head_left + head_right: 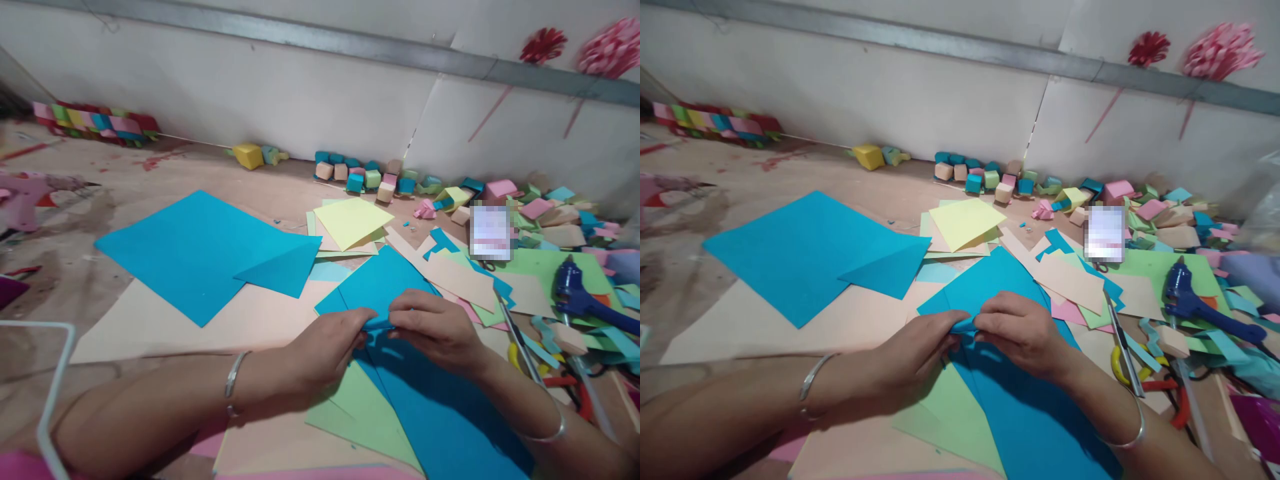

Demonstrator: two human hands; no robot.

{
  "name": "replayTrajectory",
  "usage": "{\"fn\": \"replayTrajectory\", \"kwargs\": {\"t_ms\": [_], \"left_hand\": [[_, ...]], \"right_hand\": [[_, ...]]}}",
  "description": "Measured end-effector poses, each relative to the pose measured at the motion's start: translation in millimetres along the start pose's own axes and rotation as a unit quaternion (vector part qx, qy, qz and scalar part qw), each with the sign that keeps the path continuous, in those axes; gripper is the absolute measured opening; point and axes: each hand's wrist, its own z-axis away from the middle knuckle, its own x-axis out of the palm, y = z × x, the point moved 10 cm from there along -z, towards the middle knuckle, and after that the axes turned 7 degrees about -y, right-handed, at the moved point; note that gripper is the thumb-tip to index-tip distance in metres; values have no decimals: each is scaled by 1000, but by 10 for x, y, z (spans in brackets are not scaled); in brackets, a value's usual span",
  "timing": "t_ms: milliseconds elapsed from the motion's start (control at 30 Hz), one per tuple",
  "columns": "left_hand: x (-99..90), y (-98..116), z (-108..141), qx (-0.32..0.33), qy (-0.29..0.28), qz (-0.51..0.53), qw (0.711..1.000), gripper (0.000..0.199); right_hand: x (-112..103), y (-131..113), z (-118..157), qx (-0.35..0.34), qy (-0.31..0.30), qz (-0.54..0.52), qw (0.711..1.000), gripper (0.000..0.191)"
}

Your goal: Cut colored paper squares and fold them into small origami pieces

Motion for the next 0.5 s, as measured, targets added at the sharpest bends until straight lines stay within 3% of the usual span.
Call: {"fn": "replayTrajectory", "kwargs": {"t_ms": [200, 500], "left_hand": [[79, -51, -20, -7, -36, 45, 998, 14], [107, -16, -36, -17, -67, 119, 990, 22]], "right_hand": [[-68, -29, -7, 17, 39, 7, 999, 2], [-113, -233, 12, 6, 93, 147, 985, 5]]}}
